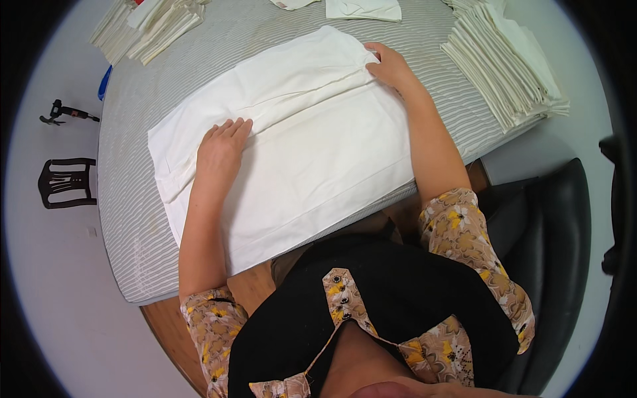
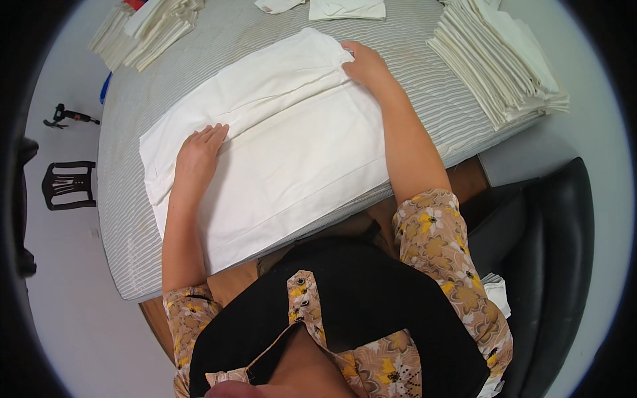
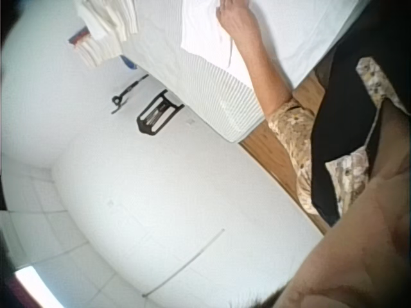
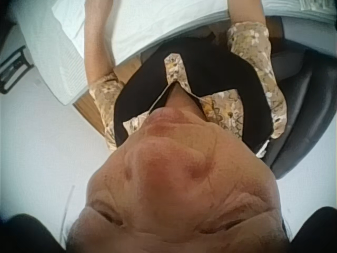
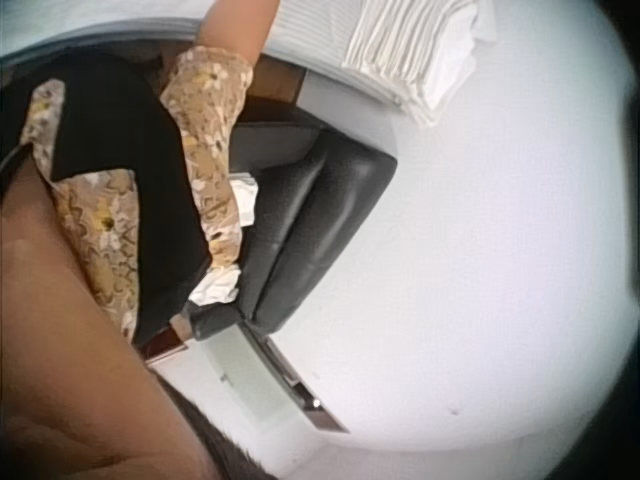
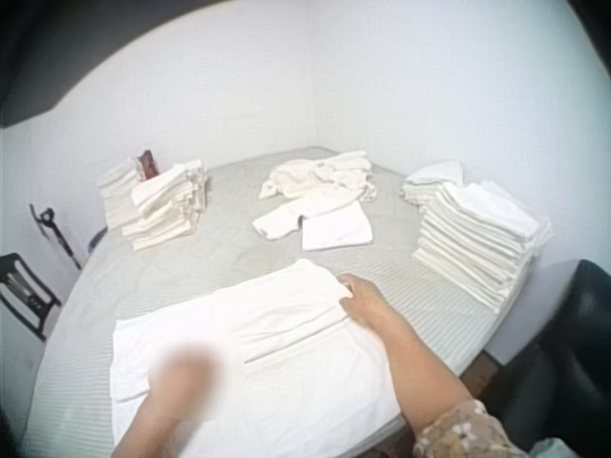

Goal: The person folds white fabric pieces on a striped tablecloth, smoothing and aligning edges, then stacks them. The person repeats the folding process with additional pieces, maintaining consistent alignment and stacking the finished items.

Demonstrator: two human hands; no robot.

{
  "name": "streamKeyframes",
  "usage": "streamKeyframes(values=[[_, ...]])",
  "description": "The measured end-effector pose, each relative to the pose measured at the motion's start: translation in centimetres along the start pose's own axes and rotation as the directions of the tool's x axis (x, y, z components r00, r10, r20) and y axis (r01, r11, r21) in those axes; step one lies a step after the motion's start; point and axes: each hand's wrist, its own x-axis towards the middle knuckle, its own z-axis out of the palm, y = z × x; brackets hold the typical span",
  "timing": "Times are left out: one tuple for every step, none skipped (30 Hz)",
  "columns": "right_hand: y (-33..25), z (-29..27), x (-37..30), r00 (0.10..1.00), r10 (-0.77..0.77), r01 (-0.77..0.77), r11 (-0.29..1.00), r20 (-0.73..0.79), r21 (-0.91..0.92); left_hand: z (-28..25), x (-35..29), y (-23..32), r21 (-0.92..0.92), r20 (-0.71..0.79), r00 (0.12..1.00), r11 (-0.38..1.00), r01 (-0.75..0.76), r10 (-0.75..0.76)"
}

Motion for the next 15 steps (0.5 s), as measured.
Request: streamKeyframes(values=[[-0.2, -0.2, 0.1, 1.0, -0.015, 0.015, 0.998, 0.005, -0.055, -0.1, -0.2, 0.0, -0.016, -0.024, 1.0, 1.0, 0.005, -0.005], [-0.6, -0.4, 0.1, 1.0, -0.017, 0.017, 0.992, 0.001, -0.122, -0.1, -0.3, 0.0, -0.061, 0.004, 1.0, 0.998, 0.031, -0.031], [-1.0, -0.6, 0.1, 1.0, -0.02, 0.017, 0.984, -0.012, -0.178, -0.3, -0.3, 0.0, -0.108, 0.016, 0.998, 0.993, 0.057, -0.056], [-1.5, -0.8, -0.1, 0.999, -0.014, 0.004, 0.969, -0.036, -0.246, -0.5, -0.3, -0.1, -0.153, 0.027, 0.996, 0.985, 0.084, -0.081], [-2.1, -0.7, -0.5, 0.998, -0.007, -0.012, 0.95, -0.061, -0.313, -0.6, -0.3, 0.0, -0.142, 0.058, 0.994, 0.984, 0.104, -0.097], [-2.9, -0.4, -1.1, 0.985, -0.112, 0.039, 0.889, -0.135, -0.457, -0.7, -0.2, 0.2, -0.131, 0.089, 0.99, 0.984, 0.122, -0.111], [-3.9, 0.2, -1.8, 0.956, -0.224, 0.071, 0.802, -0.189, -0.594, -0.7, -0.1, 0.5, -0.121, 0.121, 0.985, 0.983, 0.14, -0.125], [-5.0, 0.9, -2.5, 0.912, -0.347, 0.088, 0.688, -0.22, -0.721, -0.5, 0.1, 0.8, -0.131, 0.116, 0.989, 0.985, 0.112, -0.097], [-6.3, 1.7, -3.1, 0.904, -0.41, 0.271, 0.766, -0.119, -0.583, -0.2, 0.3, 1.2, -0.141, 0.109, 0.992, 0.986, 0.085, -0.07], [-7.7, 2.9, -3.7, 0.862, -0.504, 0.443, 0.799, -0.052, -0.406, 0.0, 0.5, 1.6, -0.159, 0.081, 0.996, 0.986, 0.051, -0.038], [-9.0, 4.7, -4.9, 0.809, -0.587, 0.579, 0.785, 0.033, -0.221, 0.2, 0.6, 2.0, -0.141, 0.122, 0.992, 0.989, 0.052, -0.035], [-9.9, 6.2, -6.6, 0.731, -0.668, 0.677, 0.736, 0.14, -0.016, 0.5, 0.6, 2.4, -0.13, 0.141, 0.99, 0.99, 0.045, -0.026], [-10.5, 7.5, -7.6, 0.617, -0.698, 0.73, 0.68, 0.363, 0.067, 0.7, 0.7, 2.7, -0.127, 0.159, 0.987, 0.992, 0.027, -0.007], [-10.8, 8.5, -8.8, 0.507, -0.733, 0.808, 0.587, 0.454, 0.046, 0.7, 0.7, 2.5, -0.07, 0.256, 0.965, 0.995, 0.074, -0.053], [-10.5, 8.5, -8.7, 0.584, -0.66, 0.78, 0.618, 0.473, -0.1, 0.8, 0.7, 2.5, -0.076, 0.194, 0.98, 0.995, 0.06, -0.044]])
